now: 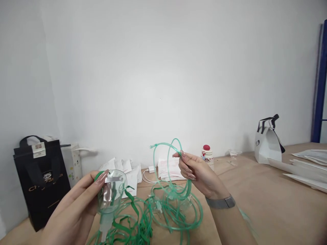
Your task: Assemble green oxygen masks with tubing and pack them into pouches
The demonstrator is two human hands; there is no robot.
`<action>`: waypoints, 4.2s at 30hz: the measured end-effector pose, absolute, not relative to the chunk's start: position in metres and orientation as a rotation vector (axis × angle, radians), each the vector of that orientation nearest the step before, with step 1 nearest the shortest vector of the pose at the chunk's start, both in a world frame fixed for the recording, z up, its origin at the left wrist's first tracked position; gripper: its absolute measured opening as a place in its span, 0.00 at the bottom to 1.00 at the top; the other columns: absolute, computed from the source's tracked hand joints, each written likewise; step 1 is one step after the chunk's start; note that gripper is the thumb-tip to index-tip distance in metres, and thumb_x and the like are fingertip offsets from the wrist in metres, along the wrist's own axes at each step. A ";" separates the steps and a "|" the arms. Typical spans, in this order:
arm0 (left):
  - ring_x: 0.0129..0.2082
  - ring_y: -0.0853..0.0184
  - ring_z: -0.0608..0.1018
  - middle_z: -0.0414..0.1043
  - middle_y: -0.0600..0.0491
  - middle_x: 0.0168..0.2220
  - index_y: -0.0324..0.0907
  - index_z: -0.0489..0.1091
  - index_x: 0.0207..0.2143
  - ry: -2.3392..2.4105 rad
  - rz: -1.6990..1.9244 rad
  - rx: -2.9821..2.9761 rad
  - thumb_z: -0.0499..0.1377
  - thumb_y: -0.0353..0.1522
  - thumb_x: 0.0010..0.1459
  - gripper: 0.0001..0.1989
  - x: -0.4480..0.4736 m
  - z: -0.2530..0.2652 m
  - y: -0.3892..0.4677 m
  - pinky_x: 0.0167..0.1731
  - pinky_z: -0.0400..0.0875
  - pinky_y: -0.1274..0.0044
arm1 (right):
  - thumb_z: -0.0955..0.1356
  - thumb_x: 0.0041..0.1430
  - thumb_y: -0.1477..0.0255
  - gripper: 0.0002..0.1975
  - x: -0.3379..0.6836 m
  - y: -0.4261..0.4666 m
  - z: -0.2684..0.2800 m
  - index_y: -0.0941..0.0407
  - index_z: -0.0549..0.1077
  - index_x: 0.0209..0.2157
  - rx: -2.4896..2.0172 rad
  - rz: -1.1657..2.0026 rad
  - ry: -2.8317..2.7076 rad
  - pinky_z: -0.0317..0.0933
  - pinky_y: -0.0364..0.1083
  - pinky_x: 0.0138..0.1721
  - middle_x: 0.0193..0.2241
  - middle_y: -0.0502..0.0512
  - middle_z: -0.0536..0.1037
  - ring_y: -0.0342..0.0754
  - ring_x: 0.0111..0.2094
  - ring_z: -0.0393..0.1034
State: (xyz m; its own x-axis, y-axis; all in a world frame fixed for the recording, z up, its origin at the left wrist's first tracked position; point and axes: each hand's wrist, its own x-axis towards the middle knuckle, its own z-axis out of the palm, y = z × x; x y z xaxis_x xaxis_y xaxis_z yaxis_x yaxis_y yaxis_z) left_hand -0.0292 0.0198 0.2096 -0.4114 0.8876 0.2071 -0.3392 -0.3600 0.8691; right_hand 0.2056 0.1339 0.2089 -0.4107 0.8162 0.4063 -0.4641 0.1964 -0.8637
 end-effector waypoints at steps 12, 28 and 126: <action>0.31 0.67 0.75 0.73 0.53 0.32 0.43 0.72 0.38 0.821 1.831 0.923 0.59 0.31 0.51 0.10 -0.015 0.219 0.020 0.25 0.72 0.83 | 0.66 0.55 0.67 0.10 0.197 0.126 0.209 0.61 0.71 0.29 -0.405 1.505 -1.472 0.39 0.40 0.18 0.14 0.43 0.58 0.35 0.15 0.46; 0.29 0.64 0.75 0.73 0.53 0.30 0.44 0.72 0.35 0.780 1.708 0.892 0.61 0.30 0.46 0.10 -0.021 0.213 0.020 0.27 0.72 0.77 | 0.71 0.46 0.72 0.10 0.190 0.128 0.206 0.61 0.71 0.32 -0.406 1.526 -1.407 0.45 0.40 0.21 0.19 0.46 0.64 0.36 0.19 0.51; 0.35 0.71 0.73 0.70 0.55 0.32 0.39 0.70 0.28 0.639 2.179 0.642 0.59 0.28 0.52 0.01 -0.002 0.205 0.040 0.35 0.71 0.79 | 0.62 0.58 0.62 0.13 0.147 0.089 0.200 0.58 0.66 0.28 -0.343 1.644 -1.425 0.33 0.36 0.12 0.09 0.38 0.50 0.34 0.11 0.35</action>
State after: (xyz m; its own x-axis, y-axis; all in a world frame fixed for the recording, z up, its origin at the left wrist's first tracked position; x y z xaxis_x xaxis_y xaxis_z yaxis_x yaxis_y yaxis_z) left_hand -0.0019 0.0405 0.2047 -0.5831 0.7766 0.2385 -0.5247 -0.5841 0.6193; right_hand 0.1475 0.0887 0.2004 -0.5520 0.7625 0.3376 -0.4423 0.0755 -0.8937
